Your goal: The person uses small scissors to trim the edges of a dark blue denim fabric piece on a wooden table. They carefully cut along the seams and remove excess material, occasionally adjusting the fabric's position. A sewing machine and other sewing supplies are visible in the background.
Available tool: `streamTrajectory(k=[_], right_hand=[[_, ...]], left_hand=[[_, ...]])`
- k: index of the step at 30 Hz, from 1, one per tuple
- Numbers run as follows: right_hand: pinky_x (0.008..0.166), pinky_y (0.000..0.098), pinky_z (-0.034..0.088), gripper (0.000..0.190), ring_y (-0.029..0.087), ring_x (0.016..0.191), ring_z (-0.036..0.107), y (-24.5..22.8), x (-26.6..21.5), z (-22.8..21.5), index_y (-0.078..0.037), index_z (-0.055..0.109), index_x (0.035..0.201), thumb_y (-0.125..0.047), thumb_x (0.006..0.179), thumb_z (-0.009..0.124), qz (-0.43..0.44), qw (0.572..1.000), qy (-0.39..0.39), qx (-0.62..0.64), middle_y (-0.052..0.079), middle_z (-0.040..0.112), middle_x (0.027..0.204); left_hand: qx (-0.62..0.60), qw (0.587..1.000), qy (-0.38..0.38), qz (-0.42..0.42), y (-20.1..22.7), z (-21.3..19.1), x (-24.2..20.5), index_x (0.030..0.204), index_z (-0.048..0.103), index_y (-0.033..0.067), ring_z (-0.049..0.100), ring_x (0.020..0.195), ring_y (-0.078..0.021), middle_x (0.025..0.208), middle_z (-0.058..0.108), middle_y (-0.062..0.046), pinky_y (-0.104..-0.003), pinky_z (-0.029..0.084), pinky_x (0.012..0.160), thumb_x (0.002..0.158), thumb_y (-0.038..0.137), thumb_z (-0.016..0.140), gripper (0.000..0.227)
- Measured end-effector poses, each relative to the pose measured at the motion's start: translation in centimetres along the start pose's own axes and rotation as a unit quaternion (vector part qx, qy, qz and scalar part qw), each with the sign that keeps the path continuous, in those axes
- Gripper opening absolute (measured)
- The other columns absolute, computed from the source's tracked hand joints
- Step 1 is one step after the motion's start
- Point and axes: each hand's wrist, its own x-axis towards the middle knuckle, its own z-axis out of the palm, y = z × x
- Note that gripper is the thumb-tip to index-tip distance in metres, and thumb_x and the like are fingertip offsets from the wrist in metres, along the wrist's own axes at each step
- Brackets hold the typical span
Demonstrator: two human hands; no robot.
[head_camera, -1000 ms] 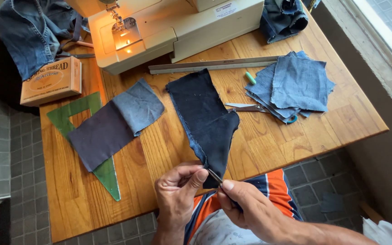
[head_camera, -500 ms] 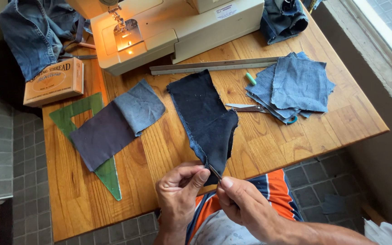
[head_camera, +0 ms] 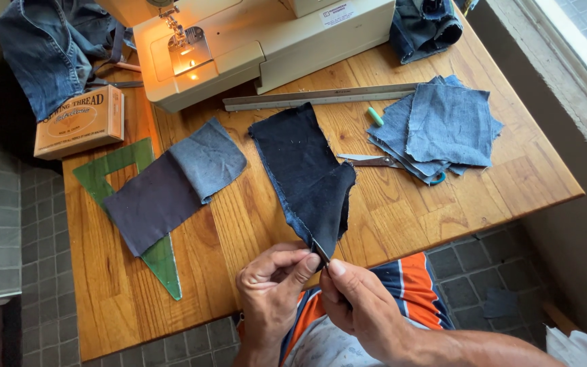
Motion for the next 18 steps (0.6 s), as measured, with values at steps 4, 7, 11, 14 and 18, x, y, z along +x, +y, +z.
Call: streamTrajectory(k=[4,7,11,14,18], right_hand=[[0.044,0.0342,0.015,0.053,0.013,0.048,0.022,0.6,0.2,-0.6,-0.005,0.052,0.09,-0.048,0.121,0.053,0.003,0.997,-0.023,0.067,0.002,0.031,0.056],[0.042,0.0341,0.012,0.052,0.012,0.045,0.02,-0.6,0.0,-0.4,-0.003,0.051,0.088,-0.042,0.122,0.053,-0.001,0.993,-0.031,0.117,0.002,0.029,0.054],[0.042,0.0349,0.011,0.052,0.014,0.045,0.018,-1.0,-0.2,-0.8,-0.001,0.05,0.087,-0.037,0.125,0.05,0.032,0.993,-0.017,0.116,0.002,0.025,0.053],[0.042,0.0355,0.011,0.054,0.014,0.045,0.018,-0.5,-0.1,-1.2,-0.002,0.05,0.086,-0.039,0.125,0.049,0.033,0.996,-0.014,0.086,0.003,0.026,0.053],[0.043,0.0364,0.011,0.054,0.016,0.046,0.021,-0.5,-0.2,-1.0,-0.005,0.049,0.087,-0.043,0.125,0.048,0.042,0.999,-0.003,0.021,0.004,0.028,0.054]], left_hand=[[-0.018,1.0,0.0,-0.011,-0.3,-0.1,-0.2,0.098,0.09,0.0039,0.085,0.092,-0.0184,0.099,0.089,-0.01,-0.029,0.069,0.084,0.095,0.017,0.094,0.013],[-0.019,1.0,-0.01,-0.019,-0.4,0.0,-0.2,0.097,0.09,0.0042,0.083,0.09,-0.0161,0.097,0.088,-0.008,-0.028,0.067,0.079,0.096,0.017,0.093,0.013],[-0.001,0.999,0.022,-0.05,-0.8,0.4,-0.5,0.088,0.088,0.0065,0.068,0.068,-0.0062,0.082,0.083,-0.001,-0.023,0.057,0.06,0.09,0.012,0.097,0.011],[0.002,0.998,0.031,-0.053,-0.4,0.6,-0.6,0.086,0.088,0.0067,0.073,0.069,-0.0067,0.084,0.085,-0.003,-0.023,0.061,0.06,0.089,0.01,0.097,0.011],[0.034,0.997,0.057,-0.028,0.2,1.0,-0.7,0.084,0.087,0.0093,0.078,0.072,-0.0072,0.09,0.09,-0.004,-0.023,0.064,0.063,0.086,0.008,0.097,0.01]])
